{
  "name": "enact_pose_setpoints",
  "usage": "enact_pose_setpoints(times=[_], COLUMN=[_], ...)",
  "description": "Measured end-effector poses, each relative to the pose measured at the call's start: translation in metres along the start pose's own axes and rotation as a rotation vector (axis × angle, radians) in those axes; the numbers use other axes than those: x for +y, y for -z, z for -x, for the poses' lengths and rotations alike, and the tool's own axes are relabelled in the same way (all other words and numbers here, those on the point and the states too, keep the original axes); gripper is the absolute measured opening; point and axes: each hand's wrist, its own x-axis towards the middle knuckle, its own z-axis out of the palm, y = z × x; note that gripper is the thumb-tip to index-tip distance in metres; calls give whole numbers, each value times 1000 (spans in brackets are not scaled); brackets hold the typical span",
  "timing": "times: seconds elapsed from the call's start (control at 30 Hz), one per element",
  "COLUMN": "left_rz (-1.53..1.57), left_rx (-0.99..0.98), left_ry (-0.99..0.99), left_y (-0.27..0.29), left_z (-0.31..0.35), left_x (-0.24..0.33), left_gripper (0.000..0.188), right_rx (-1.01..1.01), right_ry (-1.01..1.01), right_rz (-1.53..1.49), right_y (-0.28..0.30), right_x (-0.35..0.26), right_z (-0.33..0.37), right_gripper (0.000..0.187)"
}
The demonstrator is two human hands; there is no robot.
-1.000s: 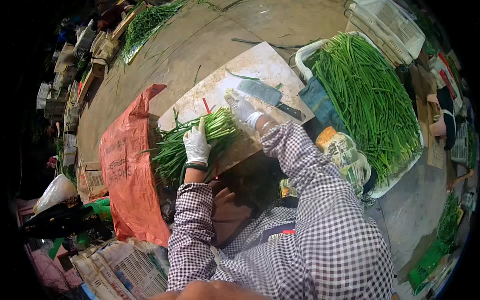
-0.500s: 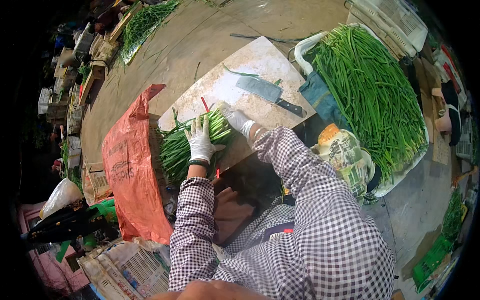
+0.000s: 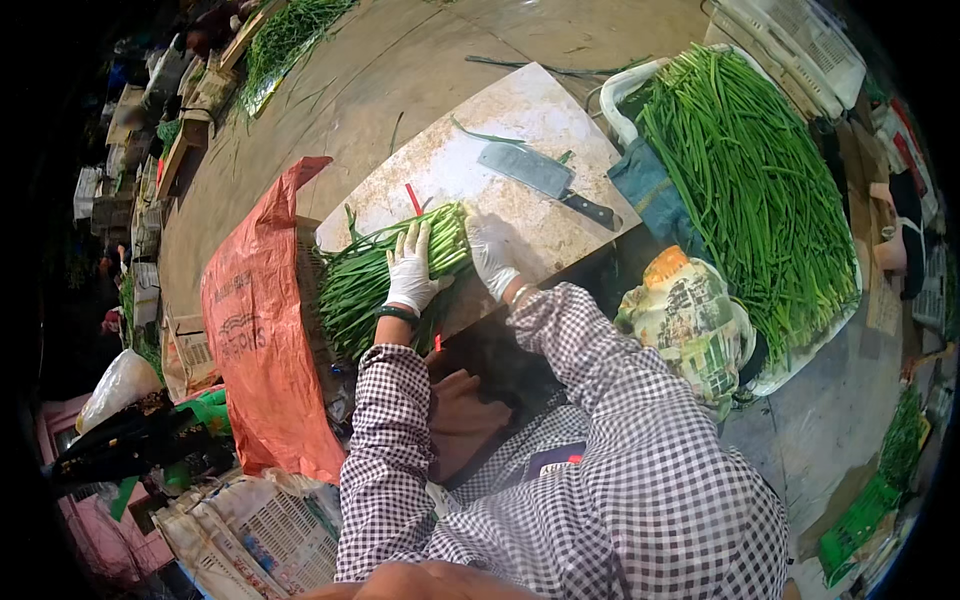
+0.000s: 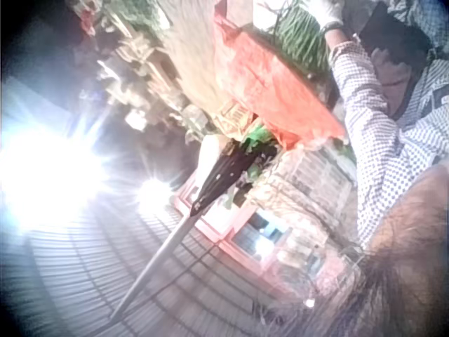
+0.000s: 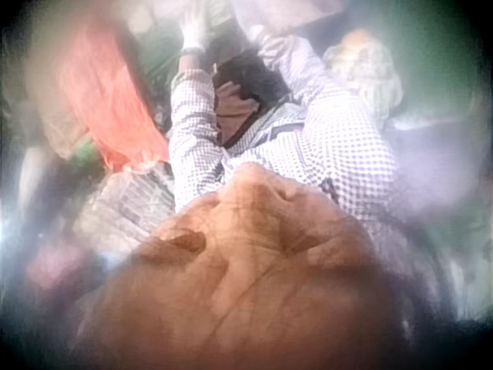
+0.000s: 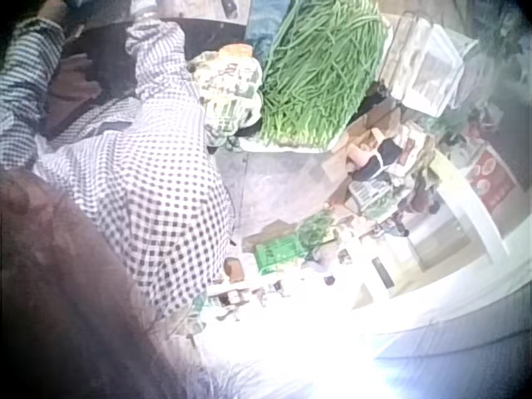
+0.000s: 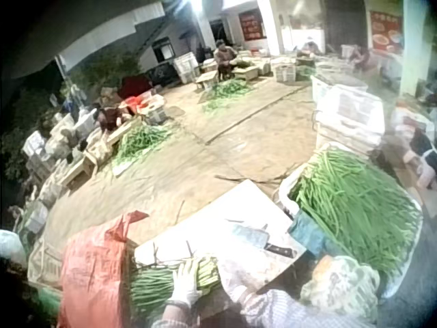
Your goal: The person, wearing gloves, gathers a bunch of green onions, aligns the ends, and ties them together using a red band at the base and a white string near the middle before placing the bundle into a container.
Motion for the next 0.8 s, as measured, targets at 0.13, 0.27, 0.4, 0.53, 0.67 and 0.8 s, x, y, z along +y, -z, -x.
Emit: enact_pose_setpoints(times=[0.13,0.27,0.4,0.53,0.67,0.8], left_rz=[-12,20,167,47,-12,13], left_rx=[-22,-8,78,42,24,40], left_ry=[26,25,-34,70,98,98], left_y=[2,11,13,18,20,23], left_z=[1,2,5,11,9,10], left_x=[4,10,-7,1,6,7], left_gripper=[123,130,137,138,136,132], right_rx=[46,-54,-32,-43,-109,-120], right_ry=[1,-33,-22,-69,-197,-201], right_rz=[-173,-80,133,24,-196,-241], right_y=[32,31,22,20,8,12], right_x=[-45,-59,-60,-62,-45,-35], right_z=[0,7,7,11,7,3], right_gripper=[19,28,30,27,24,20])
